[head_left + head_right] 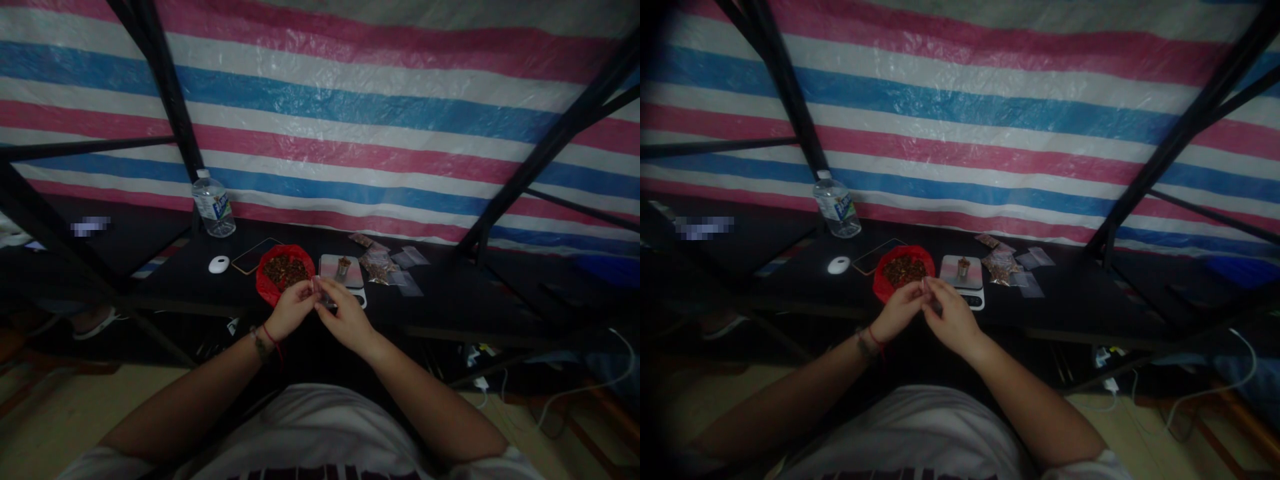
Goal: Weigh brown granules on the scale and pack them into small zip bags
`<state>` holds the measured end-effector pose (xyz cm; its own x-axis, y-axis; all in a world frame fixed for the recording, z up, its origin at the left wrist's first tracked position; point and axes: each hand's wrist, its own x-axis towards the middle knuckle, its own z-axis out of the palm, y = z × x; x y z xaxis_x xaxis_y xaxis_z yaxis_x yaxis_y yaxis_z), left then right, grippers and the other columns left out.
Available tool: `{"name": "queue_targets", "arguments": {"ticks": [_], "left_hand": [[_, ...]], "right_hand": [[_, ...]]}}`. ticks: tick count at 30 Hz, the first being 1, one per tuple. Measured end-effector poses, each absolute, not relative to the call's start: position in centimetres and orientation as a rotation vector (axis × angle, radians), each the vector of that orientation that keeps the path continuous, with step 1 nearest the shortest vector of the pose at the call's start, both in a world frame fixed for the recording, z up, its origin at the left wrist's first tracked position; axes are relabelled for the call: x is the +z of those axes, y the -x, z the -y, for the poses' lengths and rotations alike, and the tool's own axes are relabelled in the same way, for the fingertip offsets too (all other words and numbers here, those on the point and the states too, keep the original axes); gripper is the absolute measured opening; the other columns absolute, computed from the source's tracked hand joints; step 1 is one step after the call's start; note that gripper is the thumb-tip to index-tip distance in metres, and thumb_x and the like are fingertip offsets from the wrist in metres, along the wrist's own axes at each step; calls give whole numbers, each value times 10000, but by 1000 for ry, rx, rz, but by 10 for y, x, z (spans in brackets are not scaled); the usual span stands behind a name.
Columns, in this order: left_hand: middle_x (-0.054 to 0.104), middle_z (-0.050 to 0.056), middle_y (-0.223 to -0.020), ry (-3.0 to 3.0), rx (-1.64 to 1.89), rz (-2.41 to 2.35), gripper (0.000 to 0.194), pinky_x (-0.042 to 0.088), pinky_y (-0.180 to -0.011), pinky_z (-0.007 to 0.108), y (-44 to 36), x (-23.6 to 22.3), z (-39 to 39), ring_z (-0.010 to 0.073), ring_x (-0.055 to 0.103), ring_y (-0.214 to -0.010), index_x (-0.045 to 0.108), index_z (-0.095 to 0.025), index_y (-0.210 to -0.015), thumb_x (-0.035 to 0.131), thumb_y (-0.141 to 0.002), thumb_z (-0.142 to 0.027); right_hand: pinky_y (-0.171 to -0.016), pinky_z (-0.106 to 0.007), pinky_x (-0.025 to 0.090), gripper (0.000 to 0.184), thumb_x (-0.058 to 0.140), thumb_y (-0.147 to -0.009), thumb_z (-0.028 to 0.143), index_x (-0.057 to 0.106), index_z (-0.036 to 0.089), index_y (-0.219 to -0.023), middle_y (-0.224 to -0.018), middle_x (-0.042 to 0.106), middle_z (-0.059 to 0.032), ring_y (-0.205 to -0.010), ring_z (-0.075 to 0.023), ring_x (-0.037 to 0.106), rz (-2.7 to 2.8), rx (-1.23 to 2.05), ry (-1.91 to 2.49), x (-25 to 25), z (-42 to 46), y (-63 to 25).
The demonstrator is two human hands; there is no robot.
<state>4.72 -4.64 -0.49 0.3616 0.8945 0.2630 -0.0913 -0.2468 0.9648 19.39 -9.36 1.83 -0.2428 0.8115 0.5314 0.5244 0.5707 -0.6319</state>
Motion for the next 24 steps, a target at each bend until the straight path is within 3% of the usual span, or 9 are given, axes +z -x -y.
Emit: {"name": "queue_targets", "arguments": {"ticks": [10,18,24], "left_hand": [[603,13,-694,-1607,1009,-729,289,431,-670,240,-42,0,47,124,528,-667,632,-124,-702,615,-796,-397],[598,1,-668,-1571,1089,-789,303,444,-619,231,-42,-1,45,121,531,-631,622,-135,-701,639,-776,-429],[644,31,-718,-1830,1107,-773,279,460,-689,246,-40,1,47,138,575,-691,664,-139,-711,595,-831,-380]], "right_hand": [[-1041,-392,416,441,547,-829,167,532,185,-1270,-1283,563,-124,-1196,-207,523,1942,303,1075,18,90,-198],[-898,-398,463,279,668,-771,233,636,197,-1046,-987,622,-80,-990,-233,560,1999,106,1302,25,95,-200],[-833,-342,460,159,654,-790,214,696,186,-941,-875,666,-58,-871,-201,592,2013,160,1319,25,92,-200]]}}
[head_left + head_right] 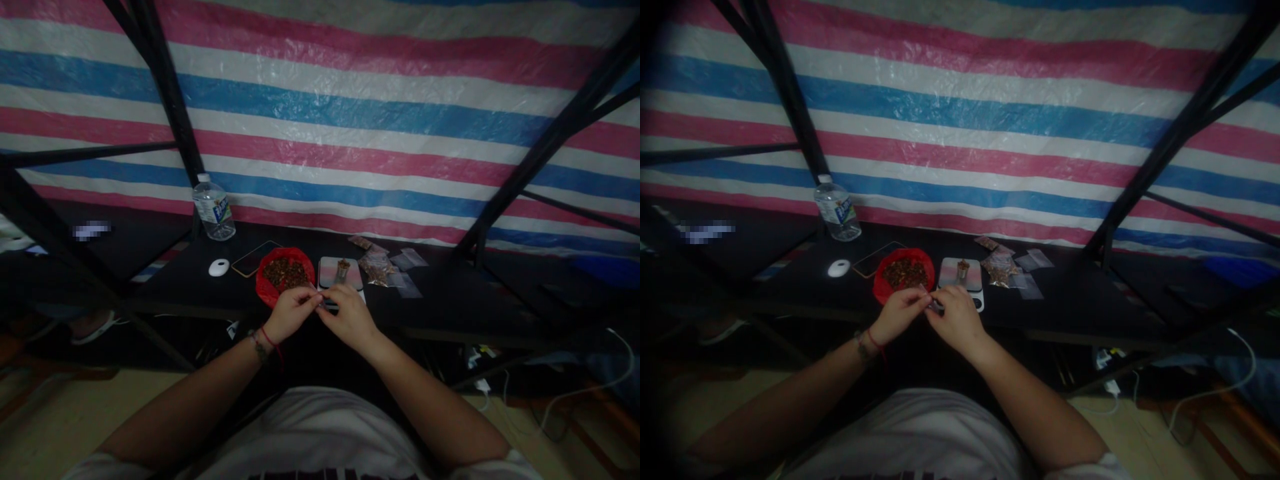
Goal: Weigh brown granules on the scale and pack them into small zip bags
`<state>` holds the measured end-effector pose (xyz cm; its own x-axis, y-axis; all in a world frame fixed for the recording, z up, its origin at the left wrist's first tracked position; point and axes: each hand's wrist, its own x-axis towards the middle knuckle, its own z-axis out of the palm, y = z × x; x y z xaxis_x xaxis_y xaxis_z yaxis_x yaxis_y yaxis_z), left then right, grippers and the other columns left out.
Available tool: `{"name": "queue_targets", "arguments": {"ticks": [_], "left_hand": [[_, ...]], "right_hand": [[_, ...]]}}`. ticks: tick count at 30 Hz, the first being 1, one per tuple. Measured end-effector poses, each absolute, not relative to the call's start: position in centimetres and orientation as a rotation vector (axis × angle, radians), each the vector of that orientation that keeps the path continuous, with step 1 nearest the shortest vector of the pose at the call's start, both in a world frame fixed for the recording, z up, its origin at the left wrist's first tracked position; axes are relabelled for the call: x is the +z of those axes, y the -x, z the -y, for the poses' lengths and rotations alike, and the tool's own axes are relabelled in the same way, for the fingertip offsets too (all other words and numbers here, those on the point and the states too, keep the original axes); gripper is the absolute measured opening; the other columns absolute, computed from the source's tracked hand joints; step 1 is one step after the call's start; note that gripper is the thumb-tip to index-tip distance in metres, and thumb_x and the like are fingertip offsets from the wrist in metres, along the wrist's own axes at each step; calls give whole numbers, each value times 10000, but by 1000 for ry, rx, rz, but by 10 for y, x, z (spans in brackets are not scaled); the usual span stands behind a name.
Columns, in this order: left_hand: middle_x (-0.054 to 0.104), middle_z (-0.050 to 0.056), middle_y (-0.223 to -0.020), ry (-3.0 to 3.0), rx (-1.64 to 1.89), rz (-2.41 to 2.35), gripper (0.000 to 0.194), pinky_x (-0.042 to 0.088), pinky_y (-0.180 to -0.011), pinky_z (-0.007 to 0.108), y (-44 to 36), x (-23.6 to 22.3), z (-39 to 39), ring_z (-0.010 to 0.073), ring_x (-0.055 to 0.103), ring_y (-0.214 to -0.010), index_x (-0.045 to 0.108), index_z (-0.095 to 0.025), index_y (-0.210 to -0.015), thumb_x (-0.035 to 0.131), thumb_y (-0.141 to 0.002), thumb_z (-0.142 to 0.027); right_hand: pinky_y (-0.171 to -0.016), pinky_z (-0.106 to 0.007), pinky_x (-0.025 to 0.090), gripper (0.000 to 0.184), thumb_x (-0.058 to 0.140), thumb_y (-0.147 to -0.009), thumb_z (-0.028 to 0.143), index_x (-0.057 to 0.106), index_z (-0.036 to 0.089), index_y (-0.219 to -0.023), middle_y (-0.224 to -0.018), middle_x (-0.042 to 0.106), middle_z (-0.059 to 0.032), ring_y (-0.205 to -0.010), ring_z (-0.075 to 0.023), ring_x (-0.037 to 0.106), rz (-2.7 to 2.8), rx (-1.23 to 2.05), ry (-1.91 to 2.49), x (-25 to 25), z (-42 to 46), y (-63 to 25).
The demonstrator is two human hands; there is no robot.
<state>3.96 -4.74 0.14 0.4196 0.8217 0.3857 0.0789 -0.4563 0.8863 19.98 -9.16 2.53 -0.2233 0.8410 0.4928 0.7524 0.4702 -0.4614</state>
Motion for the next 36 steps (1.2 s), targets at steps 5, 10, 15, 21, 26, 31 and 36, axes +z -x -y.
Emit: {"name": "queue_targets", "arguments": {"ticks": [5,10,15,21,26,31,36], "left_hand": [[649,39,-754,-1970,1090,-801,273,461,-703,249,-37,6,49,141,580,-718,678,-148,-749,565,-861,-369],[632,38,-743,-2061,1046,-792,284,443,-679,240,-36,11,52,137,570,-710,659,-144,-737,531,-883,-352],[615,31,-705,-2132,1003,-823,276,420,-647,230,-36,11,54,132,552,-674,647,-141,-733,495,-887,-311],[617,17,-677,-2158,954,-922,205,410,-634,228,-38,7,54,128,550,-638,637,-143,-673,502,-816,-200],[621,7,-656,-2128,905,-998,189,401,-617,221,-39,4,53,124,539,-617,650,-152,-655,498,-764,-180],[486,-26,-507,-2097,858,-1112,213,306,-512,215,-40,3,53,102,435,-513,551,-153,-517,499,-719,-196],[483,-27,-504,-2030,833,-1112,220,294,-502,211,-42,-3,51,98,416,-506,552,-154,-518,483,-716,-220]], "right_hand": [[-752,-281,468,198,577,-828,156,727,191,-954,-842,704,-47,-782,-168,631,1985,411,1271,30,89,-204],[-643,-238,448,196,543,-846,201,738,210,-862,-800,726,-18,-707,-152,643,1915,581,1282,29,85,-210],[-621,-232,410,135,563,-800,183,692,177,-763,-741,690,-24,-665,-143,609,1954,384,1347,26,86,-208],[-592,-245,353,113,550,-782,175,600,180,-681,-684,627,-17,-635,-145,558,2028,221,1495,22,91,-200],[-618,-263,353,94,536,-790,175,571,187,-703,-734,623,-44,-700,-173,565,2061,99,1595,20,96,-193],[-623,-273,378,91,524,-784,161,536,194,-700,-741,595,-39,-696,-179,552,2034,65,1649,18,92,-197],[-718,-281,458,224,483,-767,64,589,191,-918,-948,594,-66,-844,-184,581,2037,118,1464,17,88,-201]]}}
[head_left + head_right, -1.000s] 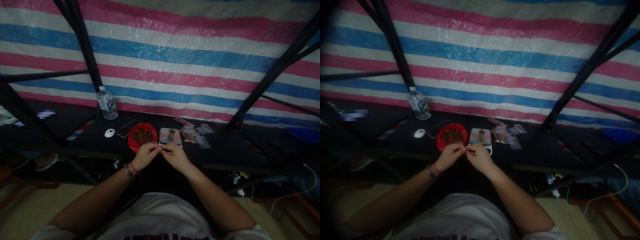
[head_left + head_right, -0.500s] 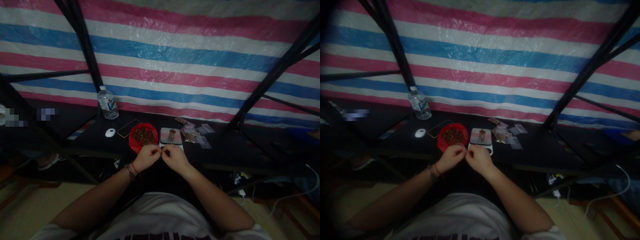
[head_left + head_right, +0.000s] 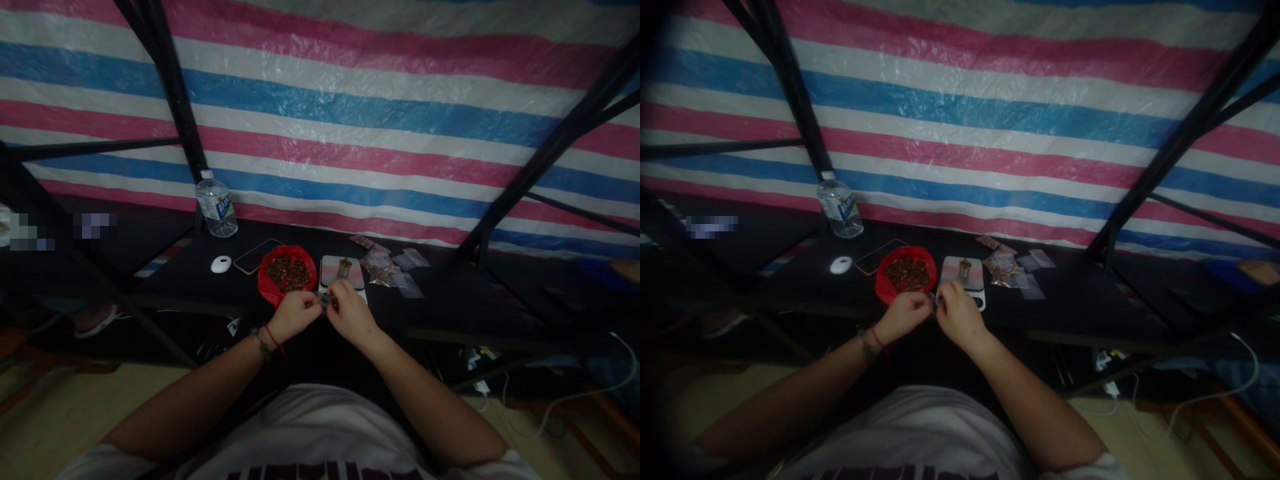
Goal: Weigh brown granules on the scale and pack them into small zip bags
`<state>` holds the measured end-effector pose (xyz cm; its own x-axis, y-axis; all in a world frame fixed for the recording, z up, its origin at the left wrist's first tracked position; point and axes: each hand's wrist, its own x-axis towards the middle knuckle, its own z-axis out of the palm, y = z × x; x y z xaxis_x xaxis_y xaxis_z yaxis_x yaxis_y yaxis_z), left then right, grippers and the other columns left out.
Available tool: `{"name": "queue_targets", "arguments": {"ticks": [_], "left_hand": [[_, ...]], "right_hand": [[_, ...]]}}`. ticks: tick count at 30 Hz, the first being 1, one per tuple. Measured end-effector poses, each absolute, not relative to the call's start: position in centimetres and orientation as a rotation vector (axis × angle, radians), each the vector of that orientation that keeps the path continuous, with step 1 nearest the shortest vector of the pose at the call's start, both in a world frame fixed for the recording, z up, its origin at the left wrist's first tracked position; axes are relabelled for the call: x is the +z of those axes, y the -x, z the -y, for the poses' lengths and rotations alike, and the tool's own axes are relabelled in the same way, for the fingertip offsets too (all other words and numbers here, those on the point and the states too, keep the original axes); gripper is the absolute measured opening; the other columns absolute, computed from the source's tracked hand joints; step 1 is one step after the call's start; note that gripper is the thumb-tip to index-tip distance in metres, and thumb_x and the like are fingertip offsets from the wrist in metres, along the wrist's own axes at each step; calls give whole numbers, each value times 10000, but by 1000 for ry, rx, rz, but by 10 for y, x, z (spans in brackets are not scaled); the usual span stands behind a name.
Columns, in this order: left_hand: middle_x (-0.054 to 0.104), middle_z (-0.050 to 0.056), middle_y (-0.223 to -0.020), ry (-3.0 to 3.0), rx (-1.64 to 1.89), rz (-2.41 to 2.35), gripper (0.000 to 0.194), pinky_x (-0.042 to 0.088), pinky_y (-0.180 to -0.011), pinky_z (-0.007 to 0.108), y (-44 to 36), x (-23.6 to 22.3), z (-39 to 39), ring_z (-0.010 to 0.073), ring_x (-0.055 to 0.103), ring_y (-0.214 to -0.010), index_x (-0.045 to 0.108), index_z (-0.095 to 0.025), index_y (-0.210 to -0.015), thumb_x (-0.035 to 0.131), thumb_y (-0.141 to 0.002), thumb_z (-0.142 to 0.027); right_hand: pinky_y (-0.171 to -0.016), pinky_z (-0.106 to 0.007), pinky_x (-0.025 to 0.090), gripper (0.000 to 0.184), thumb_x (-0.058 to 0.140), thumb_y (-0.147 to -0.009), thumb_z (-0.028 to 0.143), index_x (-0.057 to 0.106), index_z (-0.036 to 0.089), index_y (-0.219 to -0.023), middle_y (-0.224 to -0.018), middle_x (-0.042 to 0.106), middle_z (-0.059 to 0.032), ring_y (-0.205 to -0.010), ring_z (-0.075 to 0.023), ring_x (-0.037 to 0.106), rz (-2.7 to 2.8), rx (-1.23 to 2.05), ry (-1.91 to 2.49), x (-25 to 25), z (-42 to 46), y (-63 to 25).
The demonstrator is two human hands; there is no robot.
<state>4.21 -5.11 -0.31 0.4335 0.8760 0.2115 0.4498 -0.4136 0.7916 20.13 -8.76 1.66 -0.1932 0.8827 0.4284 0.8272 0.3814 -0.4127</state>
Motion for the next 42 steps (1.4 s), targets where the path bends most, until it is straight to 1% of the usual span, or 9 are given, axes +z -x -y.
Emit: {"name": "queue_targets", "arguments": {"ticks": [3,7,15,19,22,24,31,34,42], "left_hand": [[481,-26,-498,-1996,820,-1127,229,290,-494,209,-42,-5,49,103,422,-510,553,-155,-521,488,-720,-245],[486,-27,-514,-2005,810,-1109,239,305,-510,214,-41,-5,49,102,435,-515,552,-152,-529,488,-735,-255],[548,-14,-575,-2229,753,-977,210,343,-544,222,-38,5,57,109,492,-555,600,-157,-603,496,-777,-210],[626,54,-797,-2491,943,-878,130,435,-769,300,-32,15,60,182,578,-797,637,-174,-754,549,-790,-263],[607,114,-1132,-2653,977,-755,409,371,-977,417,-26,19,57,274,529,-1086,614,-190,-1053,685,-700,-384],[581,124,-1217,-2705,920,-705,604,322,-1032,453,-23,18,54,294,510,-1143,547,-192,-1190,716,-670,-447],[630,117,-1113,-2722,808,-744,538,368,-981,426,-20,15,46,276,557,-1074,548,-179,-1211,652,-751,-440],[633,119,-1110,-2702,802,-745,548,383,-961,420,-21,17,47,279,560,-1067,558,-175,-1206,661,-739,-442],[633,93,-1112,-2660,685,-669,510,429,-930,380,-19,19,47,257,578,-1041,561,-196,-1190,663,-728,-384]], "right_hand": [[-827,-295,478,339,459,-769,18,629,205,-995,-1070,603,-73,-969,-183,587,2146,160,1294,18,88,-202],[-870,-313,481,301,493,-787,43,684,183,-972,-1038,659,-81,-940,-190,620,2203,207,1320,21,88,-205],[-745,-255,456,192,570,-784,69,715,192,-816,-835,695,-37,-813,-160,633,2286,412,1279,18,81,-210],[-673,-246,427,147,654,-745,147,707,199,-872,-818,682,-29,-763,-163,619,2241,390,1352,20,81,-211],[-667,-258,428,180,725,-705,231,702,180,-876,-830,681,-41,-752,-175,613,2192,382,1376,24,82,-211],[-672,-262,434,211,733,-715,272,702,169,-896,-824,684,-43,-743,-174,612,2160,421,1345,26,81,-212],[-698,-245,444,112,620,-813,181,711,176,-877,-840,703,-27,-763,-152,628,2116,666,1220,21,80,-213],[-664,-231,431,219,511,-870,142,698,168,-760,-731,681,-8,-698,-134,615,2138,718,1214,19,78,-213],[-745,-257,468,204,663,-749,145,720,187,-940,-912,720,-30,-825,-173,651,2099,896,1175,10,76,-211]]}}
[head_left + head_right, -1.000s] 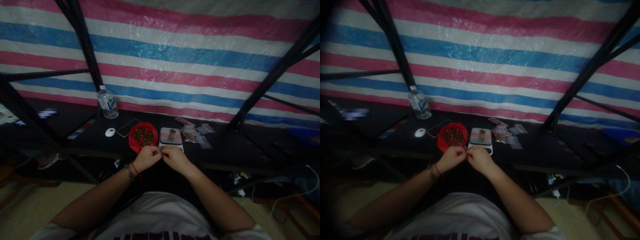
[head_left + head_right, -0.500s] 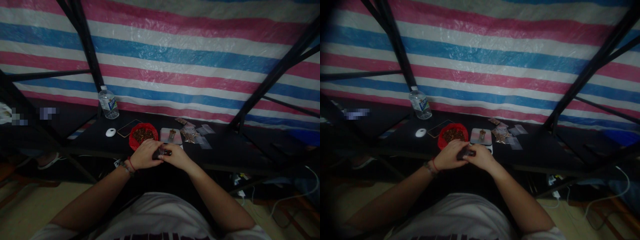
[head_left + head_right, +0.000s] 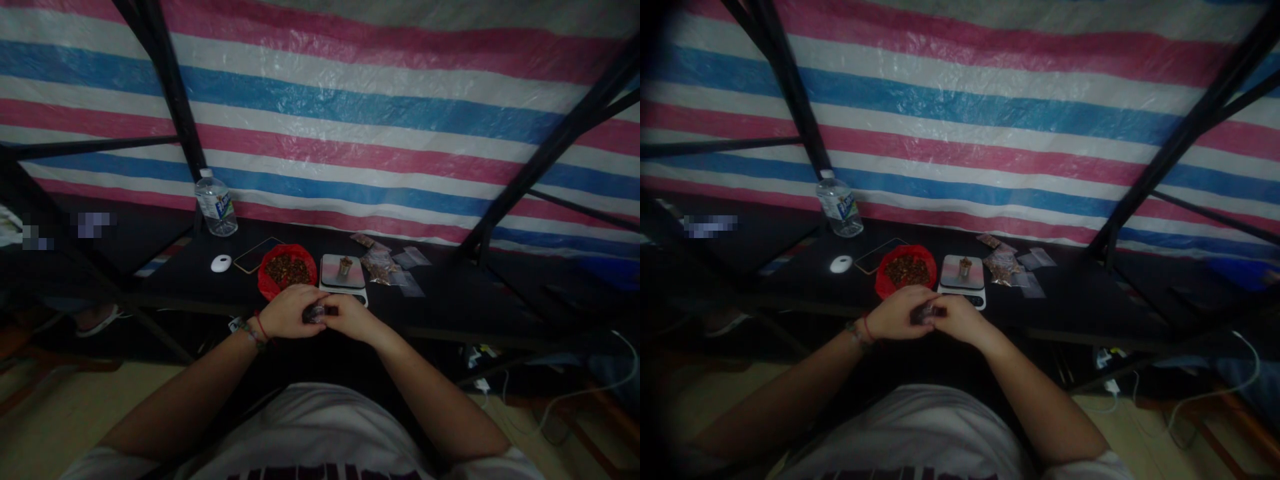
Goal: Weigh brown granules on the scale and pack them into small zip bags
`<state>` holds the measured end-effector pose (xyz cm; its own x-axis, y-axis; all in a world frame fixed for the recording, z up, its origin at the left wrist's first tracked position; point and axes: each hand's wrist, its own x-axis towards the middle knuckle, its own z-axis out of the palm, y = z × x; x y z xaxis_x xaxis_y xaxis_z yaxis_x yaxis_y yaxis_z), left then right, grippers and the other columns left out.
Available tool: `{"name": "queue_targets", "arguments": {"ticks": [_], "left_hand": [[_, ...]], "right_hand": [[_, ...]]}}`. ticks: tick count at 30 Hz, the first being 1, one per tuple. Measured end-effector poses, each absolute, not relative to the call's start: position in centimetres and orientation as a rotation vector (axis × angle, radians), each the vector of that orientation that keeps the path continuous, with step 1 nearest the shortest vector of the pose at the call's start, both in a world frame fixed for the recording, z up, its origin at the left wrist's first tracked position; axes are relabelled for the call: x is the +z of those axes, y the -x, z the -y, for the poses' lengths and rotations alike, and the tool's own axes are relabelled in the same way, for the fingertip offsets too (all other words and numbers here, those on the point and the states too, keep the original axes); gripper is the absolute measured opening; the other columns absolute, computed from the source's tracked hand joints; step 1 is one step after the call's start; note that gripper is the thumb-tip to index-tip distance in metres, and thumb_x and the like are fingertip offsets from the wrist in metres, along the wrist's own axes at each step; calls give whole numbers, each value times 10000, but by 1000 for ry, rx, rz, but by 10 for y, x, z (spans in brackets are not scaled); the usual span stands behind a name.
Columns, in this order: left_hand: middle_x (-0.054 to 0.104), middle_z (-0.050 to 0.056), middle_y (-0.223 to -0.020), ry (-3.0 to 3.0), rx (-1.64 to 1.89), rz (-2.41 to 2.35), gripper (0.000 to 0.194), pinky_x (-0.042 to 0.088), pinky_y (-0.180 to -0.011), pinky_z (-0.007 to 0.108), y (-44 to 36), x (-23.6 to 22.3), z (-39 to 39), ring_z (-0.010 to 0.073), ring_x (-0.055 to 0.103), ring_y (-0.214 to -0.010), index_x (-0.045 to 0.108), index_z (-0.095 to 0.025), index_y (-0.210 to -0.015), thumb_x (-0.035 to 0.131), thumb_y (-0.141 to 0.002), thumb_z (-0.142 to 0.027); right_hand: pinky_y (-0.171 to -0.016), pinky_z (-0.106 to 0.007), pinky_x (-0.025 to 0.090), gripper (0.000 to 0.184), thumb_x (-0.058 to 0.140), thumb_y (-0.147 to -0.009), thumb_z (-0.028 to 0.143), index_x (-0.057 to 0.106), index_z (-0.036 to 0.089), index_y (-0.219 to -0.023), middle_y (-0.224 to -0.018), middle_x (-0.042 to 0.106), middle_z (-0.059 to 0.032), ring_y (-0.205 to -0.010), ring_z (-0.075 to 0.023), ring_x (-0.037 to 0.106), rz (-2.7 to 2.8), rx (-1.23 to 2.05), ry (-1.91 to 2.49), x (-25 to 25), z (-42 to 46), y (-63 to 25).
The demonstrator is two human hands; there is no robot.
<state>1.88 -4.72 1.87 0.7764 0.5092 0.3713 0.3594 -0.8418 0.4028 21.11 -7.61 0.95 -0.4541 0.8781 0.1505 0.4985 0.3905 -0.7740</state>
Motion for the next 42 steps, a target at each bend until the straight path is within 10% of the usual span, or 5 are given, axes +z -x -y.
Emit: {"name": "queue_targets", "arguments": {"ticks": [13,30,36,42], "left_hand": [[646,61,-991,-2598,394,-550,513,475,-792,308,-1,23,32,225,615,-902,611,-185,-1048,734,-650,-483],[663,79,-1057,-2641,801,-903,427,481,-864,358,-2,21,30,240,622,-975,577,-187,-1075,662,-724,-415],[653,83,-1096,-2587,986,-1090,472,477,-905,369,1,17,19,244,620,-1002,570,-189,-1101,669,-718,-448],[643,85,-1135,-2540,1021,-1200,497,456,-952,381,-3,18,0,254,607,-1043,579,-192,-1118,644,-728,-493]], "right_hand": [[-721,-262,461,362,673,-717,148,690,247,-1064,-940,710,-12,-814,-176,636,2091,866,1281,0,92,-185],[-598,-265,452,95,540,-819,274,555,198,-874,-734,586,7,-615,-140,563,1769,583,1319,3,55,-227],[-836,-401,483,554,726,-649,378,536,156,-1120,-1067,609,-127,-1002,-269,583,1568,127,1472,-15,2,-275],[-861,-389,490,602,747,-632,356,541,147,-1157,-1066,653,-112,-937,-233,639,1611,293,1602,-28,-19,-280]]}}
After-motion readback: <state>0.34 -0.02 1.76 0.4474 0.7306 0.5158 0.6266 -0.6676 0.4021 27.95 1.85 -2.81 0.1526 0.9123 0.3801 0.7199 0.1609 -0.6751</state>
